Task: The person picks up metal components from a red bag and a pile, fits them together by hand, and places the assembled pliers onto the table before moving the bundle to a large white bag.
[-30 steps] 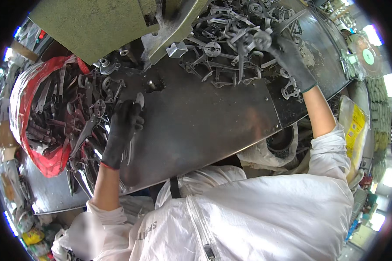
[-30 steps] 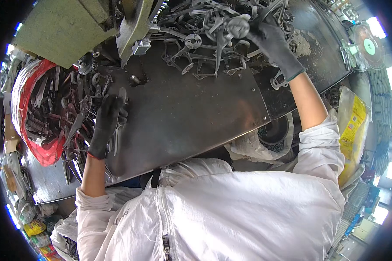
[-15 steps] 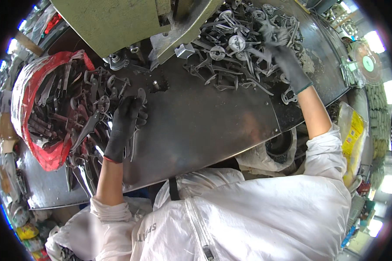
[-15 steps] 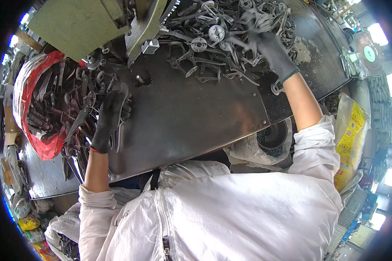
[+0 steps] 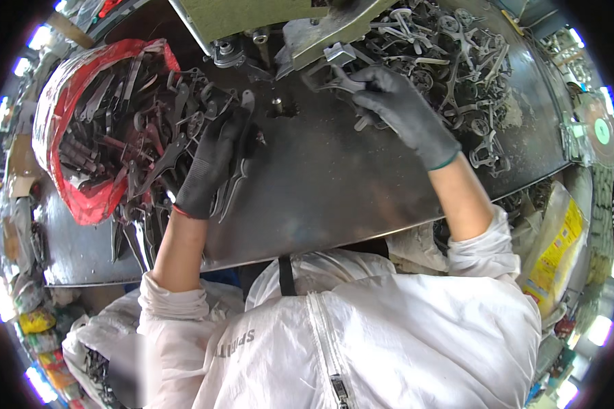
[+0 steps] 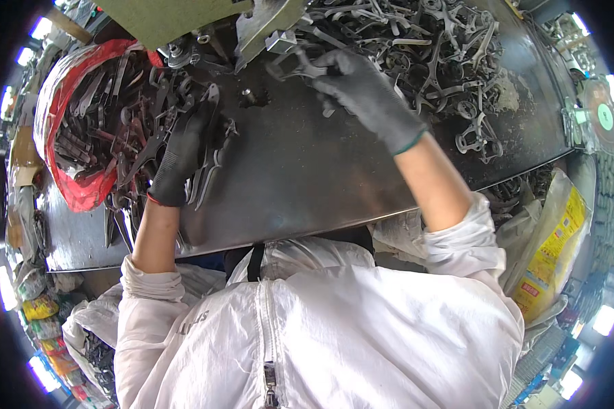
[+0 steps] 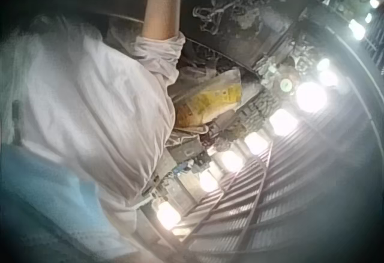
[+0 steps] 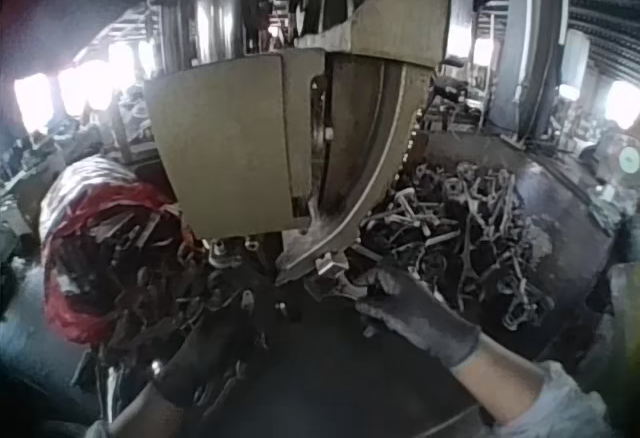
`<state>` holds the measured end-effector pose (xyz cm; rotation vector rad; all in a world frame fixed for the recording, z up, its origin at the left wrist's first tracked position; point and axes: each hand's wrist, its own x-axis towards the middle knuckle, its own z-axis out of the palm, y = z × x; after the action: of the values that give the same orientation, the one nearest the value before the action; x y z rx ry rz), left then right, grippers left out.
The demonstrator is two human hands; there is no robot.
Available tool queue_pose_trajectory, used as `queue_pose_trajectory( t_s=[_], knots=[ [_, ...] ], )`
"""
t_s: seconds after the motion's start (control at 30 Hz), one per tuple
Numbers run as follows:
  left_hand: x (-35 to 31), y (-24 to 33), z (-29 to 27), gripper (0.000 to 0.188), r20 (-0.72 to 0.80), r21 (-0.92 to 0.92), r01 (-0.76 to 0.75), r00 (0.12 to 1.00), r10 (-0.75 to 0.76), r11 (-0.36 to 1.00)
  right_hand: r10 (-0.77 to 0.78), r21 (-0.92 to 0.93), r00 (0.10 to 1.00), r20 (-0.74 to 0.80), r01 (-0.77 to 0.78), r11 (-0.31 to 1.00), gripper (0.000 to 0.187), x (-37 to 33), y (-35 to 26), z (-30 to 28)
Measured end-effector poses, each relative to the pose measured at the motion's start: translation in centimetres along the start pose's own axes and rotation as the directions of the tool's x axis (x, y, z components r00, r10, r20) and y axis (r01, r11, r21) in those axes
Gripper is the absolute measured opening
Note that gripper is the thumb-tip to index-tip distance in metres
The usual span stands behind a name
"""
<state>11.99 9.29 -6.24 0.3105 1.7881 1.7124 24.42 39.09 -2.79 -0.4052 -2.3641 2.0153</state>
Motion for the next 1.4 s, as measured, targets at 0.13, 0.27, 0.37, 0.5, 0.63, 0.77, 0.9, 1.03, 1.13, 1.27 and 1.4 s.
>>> queue_pose_trajectory(
  t_s=[0.13, 0.27, 0.37, 0.5, 0.63, 0.77, 0.9, 1.03, 1.13, 1.27, 1.4],
  knots=[
    [0.6, 0.8, 0.7, 0.051, 0.040, 0.205, -0.132, 0.991, 0.126, 0.970, 0.121, 0.434, 0.987, -0.110, -0.062, 0.899, 0.022, 2.1, 0.7, 5.9],
    [2.6, -1.3, -0.3, 0.050, 0.071, 0.267, -0.182, 0.983, 0.169, 0.946, 0.115, 0.508, 0.990, -0.087, -0.055, 0.860, 0.026, 2.6, 0.0, 9.1],
    [4.0, -1.4, -0.7, 0.047, 0.095, 0.242, -0.202, 0.978, 0.184, 0.949, 0.106, 0.370, 0.991, -0.077, -0.071, 0.926, 0.027, 2.9, 0.4, 9.5],
    [4.4, -1.3, -0.8, 0.045, 0.139, 0.197, -0.189, 0.977, 0.164, 0.962, -0.031, 0.163, 0.995, -0.094, 0.047, 0.986, 0.030, 3.6, 1.0, 10.2],
    [4.6, -0.2, 0.4, 0.044, 0.083, 0.345, -0.231, 0.973, 0.216, 0.910, -0.173, 0.193, 0.974, -0.146, 0.199, 0.961, 0.032, 4.8, 2.7, 10.9],
    [6.3, -1.3, -1.3, 0.040, 0.162, 0.647, -0.424, 0.889, 0.429, 0.634, -0.068, 0.148, 0.988, -0.139, 0.089, 0.985, 0.036, 3.9, 0.5, 10.9],
    [5.6, 0.4, -0.2, 0.037, 0.076, 0.512, -0.174, 0.985, 0.157, 0.841, 0.009, 0.269, 0.996, -0.087, 0.015, 0.963, 0.039, 4.1, 0.5, 10.7],
    [5.1, 1.6, -0.5, 0.039, 0.087, 0.439, -0.080, 0.995, 0.047, 0.895, -0.020, 0.120, 0.995, -0.103, 0.032, 0.992, 0.040, 3.6, -0.5, 10.9],
    [6.2, 0.5, -0.5, 0.039, 0.026, 0.556, 0.002, 0.999, -0.019, 0.831, 0.049, 0.186, 0.992, -0.115, -0.027, 0.982, 0.040, 3.8, 0.3, 10.7],
    [6.8, -1.7, -1.6, 0.039, 0.223, 0.700, -0.389, 0.916, 0.334, 0.599, 0.033, 0.221, 0.993, -0.111, -0.008, 0.975, 0.043, 3.4, 0.3, 10.9],
    [5.3, 1.0, 0.6, 0.034, 0.088, 0.313, -0.194, 0.981, 0.175, 0.930, -0.118, 0.259, 0.992, -0.038, 0.124, 0.958, 0.034, 3.3, 0.9, 10.2]
  ],
)
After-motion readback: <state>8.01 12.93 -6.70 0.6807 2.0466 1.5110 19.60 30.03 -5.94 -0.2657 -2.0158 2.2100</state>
